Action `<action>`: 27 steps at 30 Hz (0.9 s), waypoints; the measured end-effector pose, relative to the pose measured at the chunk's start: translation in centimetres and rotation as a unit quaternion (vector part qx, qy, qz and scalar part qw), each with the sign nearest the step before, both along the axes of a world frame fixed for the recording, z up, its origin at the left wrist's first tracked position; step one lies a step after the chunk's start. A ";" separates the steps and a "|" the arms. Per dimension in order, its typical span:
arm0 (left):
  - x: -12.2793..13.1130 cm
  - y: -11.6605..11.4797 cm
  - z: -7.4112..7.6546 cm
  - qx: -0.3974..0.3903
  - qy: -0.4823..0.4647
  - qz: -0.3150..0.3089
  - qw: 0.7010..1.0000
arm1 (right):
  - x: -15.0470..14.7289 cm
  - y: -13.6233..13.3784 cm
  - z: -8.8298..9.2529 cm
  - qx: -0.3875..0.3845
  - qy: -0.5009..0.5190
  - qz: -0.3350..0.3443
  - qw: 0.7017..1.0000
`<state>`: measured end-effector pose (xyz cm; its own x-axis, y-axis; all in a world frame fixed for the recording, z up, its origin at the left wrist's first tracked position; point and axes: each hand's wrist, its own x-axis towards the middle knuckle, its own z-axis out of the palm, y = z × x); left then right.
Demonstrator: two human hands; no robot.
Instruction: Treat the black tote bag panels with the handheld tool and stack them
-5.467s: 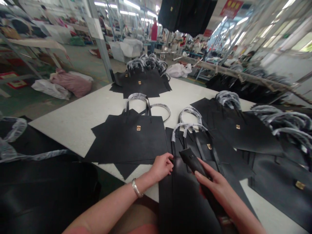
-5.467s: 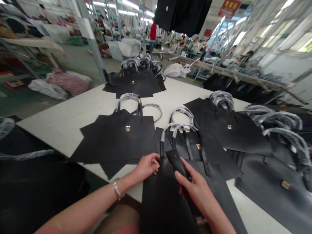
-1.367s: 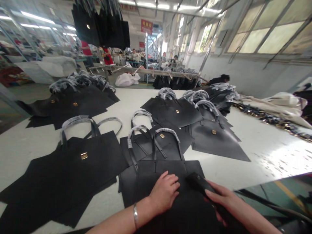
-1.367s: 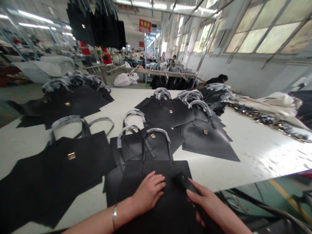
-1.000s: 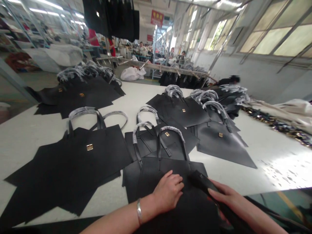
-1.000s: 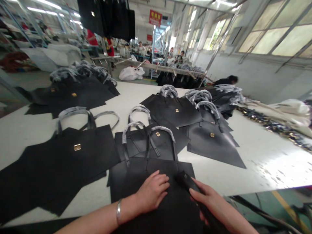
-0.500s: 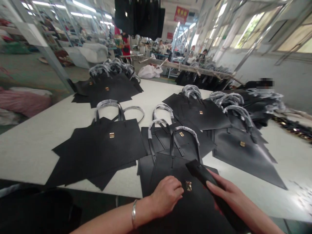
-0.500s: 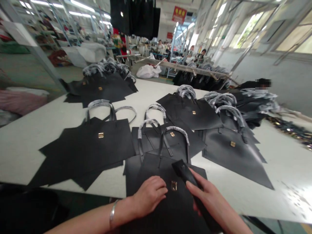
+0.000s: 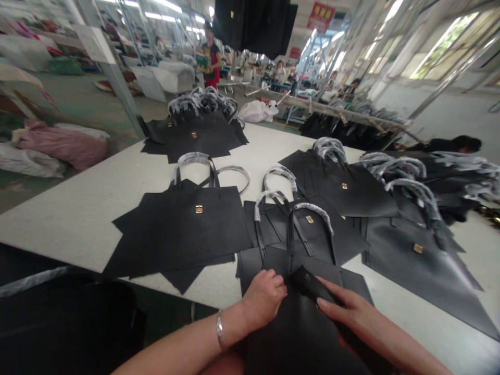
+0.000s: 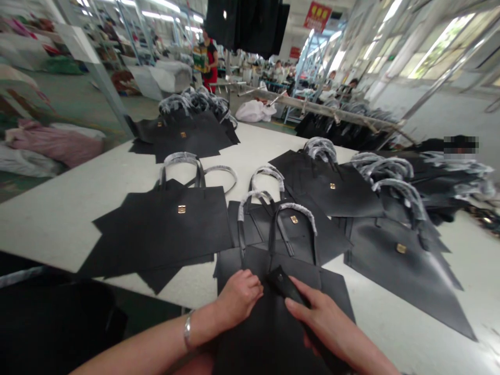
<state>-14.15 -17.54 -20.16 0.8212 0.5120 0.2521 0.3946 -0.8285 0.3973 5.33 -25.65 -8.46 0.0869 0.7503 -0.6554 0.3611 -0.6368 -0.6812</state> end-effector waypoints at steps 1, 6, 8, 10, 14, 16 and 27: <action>0.0 0.0 0.1 0.005 0.001 -0.002 1.000 | -0.3 0.4 -0.1 0.006 -0.012 0.004 1.000; -0.2 0.0 0.5 -0.013 -0.001 0.002 1.000 | -1.4 2.4 -0.4 0.070 -0.104 0.013 0.992; 0.0 0.7 1.0 -0.051 -0.020 0.030 0.998 | -1.2 2.8 -0.3 0.098 -0.133 -0.023 0.986; 0.5 2.0 1.7 -0.071 -0.041 0.081 0.993 | -0.7 2.7 -0.1 0.109 -0.133 -0.061 0.983; 2.1 5.6 3.0 -0.081 0.019 0.129 0.988 | 0.4 0.9 0.2 0.085 -0.104 -0.091 0.987; 2.8 7.3 3.5 -0.124 0.046 0.122 0.984 | 0.5 -0.4 0.2 0.068 -0.098 -0.093 0.988; 2.8 8.7 1.9 -0.477 -0.083 0.078 0.871 | -1.7 -3.6 -1.5 0.046 -0.015 -0.069 0.996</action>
